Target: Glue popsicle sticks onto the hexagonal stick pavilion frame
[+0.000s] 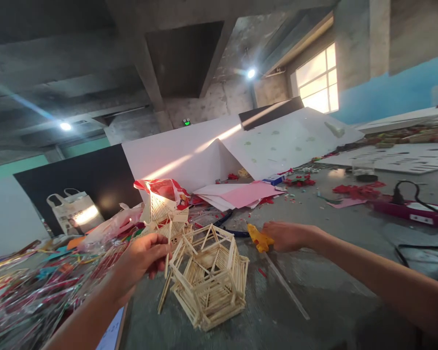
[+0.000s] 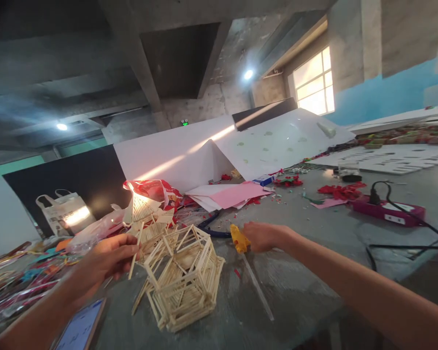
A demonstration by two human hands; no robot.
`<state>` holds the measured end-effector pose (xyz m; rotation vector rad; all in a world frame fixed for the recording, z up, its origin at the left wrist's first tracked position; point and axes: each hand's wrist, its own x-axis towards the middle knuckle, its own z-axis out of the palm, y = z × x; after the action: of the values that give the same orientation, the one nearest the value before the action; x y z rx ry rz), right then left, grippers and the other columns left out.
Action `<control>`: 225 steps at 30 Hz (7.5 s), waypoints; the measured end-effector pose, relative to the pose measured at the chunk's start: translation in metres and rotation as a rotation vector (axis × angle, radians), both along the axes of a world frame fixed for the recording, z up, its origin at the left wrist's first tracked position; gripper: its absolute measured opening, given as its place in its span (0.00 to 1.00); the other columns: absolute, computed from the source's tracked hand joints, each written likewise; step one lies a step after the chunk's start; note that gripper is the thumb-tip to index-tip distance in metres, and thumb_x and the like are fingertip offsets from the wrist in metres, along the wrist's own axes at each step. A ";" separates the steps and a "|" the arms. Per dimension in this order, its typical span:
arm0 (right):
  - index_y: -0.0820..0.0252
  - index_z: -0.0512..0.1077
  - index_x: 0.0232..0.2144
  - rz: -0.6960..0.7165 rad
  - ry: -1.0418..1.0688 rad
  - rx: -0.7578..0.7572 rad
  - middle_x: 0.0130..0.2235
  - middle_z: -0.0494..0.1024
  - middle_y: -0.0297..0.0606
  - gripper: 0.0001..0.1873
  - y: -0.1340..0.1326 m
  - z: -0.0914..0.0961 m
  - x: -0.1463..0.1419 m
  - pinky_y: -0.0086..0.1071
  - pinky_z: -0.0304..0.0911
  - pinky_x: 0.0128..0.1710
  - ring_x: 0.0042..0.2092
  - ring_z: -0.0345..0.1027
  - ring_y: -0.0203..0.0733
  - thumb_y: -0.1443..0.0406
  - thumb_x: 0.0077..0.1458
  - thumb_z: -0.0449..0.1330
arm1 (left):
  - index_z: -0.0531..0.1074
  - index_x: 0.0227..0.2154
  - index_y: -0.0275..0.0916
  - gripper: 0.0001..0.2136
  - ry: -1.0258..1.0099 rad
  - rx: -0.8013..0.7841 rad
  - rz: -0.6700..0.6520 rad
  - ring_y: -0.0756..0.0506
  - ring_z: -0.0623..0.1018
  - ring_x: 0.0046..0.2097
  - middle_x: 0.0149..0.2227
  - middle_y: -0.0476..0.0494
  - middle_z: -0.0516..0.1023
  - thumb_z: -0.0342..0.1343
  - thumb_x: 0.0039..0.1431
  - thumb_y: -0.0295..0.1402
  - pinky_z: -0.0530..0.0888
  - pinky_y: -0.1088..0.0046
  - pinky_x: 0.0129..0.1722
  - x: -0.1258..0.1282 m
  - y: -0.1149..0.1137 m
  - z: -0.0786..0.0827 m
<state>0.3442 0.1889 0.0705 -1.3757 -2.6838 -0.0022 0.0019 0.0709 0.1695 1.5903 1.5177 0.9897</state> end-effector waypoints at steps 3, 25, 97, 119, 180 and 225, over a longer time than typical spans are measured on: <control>0.60 0.72 0.32 0.054 -0.072 0.031 0.34 0.73 0.45 0.13 0.004 -0.011 0.001 0.37 0.57 0.36 0.37 0.66 0.47 0.72 0.42 0.52 | 0.67 0.26 0.35 0.15 0.020 0.035 -0.025 0.54 0.67 0.20 0.22 0.49 0.70 0.55 0.42 0.43 0.60 0.81 0.16 0.002 0.015 0.001; 0.63 0.64 0.40 0.066 0.419 0.451 0.42 0.69 0.49 0.14 -0.001 0.046 0.014 0.36 0.58 0.42 0.42 0.63 0.46 0.68 0.48 0.52 | 0.65 0.24 0.36 0.12 0.044 0.140 -0.085 0.52 0.70 0.22 0.22 0.48 0.72 0.53 0.45 0.41 0.65 0.79 0.19 0.010 0.035 0.002; 0.62 0.64 0.32 0.503 0.436 0.533 0.31 0.72 0.39 0.13 -0.055 0.007 -0.022 0.29 0.53 0.28 0.31 0.65 0.34 0.57 0.57 0.50 | 0.66 0.26 0.33 0.05 -0.512 0.045 -0.017 0.53 0.75 0.26 0.25 0.47 0.75 0.57 0.48 0.27 0.72 0.82 0.23 0.079 0.044 -0.013; 0.61 0.64 0.33 0.398 0.503 0.595 0.30 0.72 0.38 0.16 -0.029 -0.004 -0.015 0.27 0.55 0.26 0.30 0.66 0.34 0.54 0.53 0.55 | 0.74 0.30 0.42 0.06 0.394 0.540 -0.142 0.47 0.74 0.31 0.29 0.46 0.76 0.55 0.51 0.36 0.68 0.74 0.32 0.056 0.014 -0.038; 0.59 0.63 0.33 0.263 0.364 0.703 0.27 0.72 0.34 0.10 -0.024 0.000 -0.027 0.23 0.57 0.22 0.23 0.65 0.31 0.57 0.55 0.53 | 0.75 0.24 0.41 0.03 1.302 0.528 -1.067 0.53 0.66 0.24 0.23 0.53 0.75 0.58 0.45 0.27 0.56 0.76 0.21 0.067 0.077 0.012; 0.61 0.65 0.32 0.270 0.360 0.573 0.28 0.71 0.37 0.11 -0.028 0.003 -0.027 0.24 0.57 0.25 0.26 0.65 0.33 0.58 0.54 0.54 | 0.74 0.23 0.39 0.05 1.431 0.648 -1.082 0.52 0.67 0.24 0.24 0.50 0.76 0.56 0.46 0.22 0.56 0.76 0.21 0.085 0.057 0.016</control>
<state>0.3172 0.1607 0.0738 -0.7554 -2.2838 -0.4192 0.0864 0.1276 0.1859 3.3408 0.5826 -0.5463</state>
